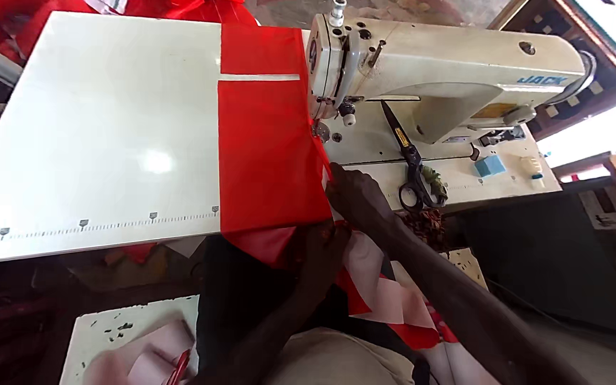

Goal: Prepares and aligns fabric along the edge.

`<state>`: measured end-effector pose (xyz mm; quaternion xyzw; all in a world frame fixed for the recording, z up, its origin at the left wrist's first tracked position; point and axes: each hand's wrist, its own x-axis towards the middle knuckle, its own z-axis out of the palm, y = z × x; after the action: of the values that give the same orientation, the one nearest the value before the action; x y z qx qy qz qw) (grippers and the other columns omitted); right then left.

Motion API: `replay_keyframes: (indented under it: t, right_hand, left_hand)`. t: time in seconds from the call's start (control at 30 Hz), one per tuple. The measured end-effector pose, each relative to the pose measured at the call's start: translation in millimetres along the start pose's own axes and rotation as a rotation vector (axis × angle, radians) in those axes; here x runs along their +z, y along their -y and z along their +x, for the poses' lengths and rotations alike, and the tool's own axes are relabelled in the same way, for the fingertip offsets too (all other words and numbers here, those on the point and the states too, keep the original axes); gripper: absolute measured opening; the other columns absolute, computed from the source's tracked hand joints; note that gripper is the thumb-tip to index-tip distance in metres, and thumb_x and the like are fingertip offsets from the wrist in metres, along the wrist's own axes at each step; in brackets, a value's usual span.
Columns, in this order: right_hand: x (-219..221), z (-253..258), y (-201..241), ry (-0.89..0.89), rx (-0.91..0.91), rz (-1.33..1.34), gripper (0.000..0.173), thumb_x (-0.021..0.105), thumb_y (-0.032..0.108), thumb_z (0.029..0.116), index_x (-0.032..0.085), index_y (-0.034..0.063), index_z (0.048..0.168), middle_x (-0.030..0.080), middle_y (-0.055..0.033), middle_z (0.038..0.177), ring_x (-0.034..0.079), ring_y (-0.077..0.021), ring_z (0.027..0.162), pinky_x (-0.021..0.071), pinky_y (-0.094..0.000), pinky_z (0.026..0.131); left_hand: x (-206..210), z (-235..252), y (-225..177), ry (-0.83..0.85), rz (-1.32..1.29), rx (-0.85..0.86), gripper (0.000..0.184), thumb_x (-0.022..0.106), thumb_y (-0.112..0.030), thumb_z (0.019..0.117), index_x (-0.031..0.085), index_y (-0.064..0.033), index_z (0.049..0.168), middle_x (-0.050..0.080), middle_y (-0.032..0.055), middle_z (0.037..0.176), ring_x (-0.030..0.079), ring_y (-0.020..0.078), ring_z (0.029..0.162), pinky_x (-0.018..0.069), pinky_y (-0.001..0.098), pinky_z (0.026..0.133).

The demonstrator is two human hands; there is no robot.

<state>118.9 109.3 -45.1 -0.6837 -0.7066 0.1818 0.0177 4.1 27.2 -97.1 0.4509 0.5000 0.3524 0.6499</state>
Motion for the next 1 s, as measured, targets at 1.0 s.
replay_keyframes:
  t: [1.0]
  right_hand:
    - [71, -83, -42, -0.197, 0.108, 1.224, 0.022, 0.056, 0.019, 0.1057, 0.073, 0.0085, 0.115, 0.070, -0.0052, 0.086, 0.062, -0.0123, 0.069, 0.0531, -0.0292, 0.060]
  left_hand:
    - [-14, -1, 21, 0.034, 0.206, 0.119, 0.031, 0.055, -0.033, 0.1062, 0.069, -0.0090, 0.092, 0.062, 0.0030, 0.068, 0.058, 0.0143, 0.057, 0.0495, 0.0321, 0.053]
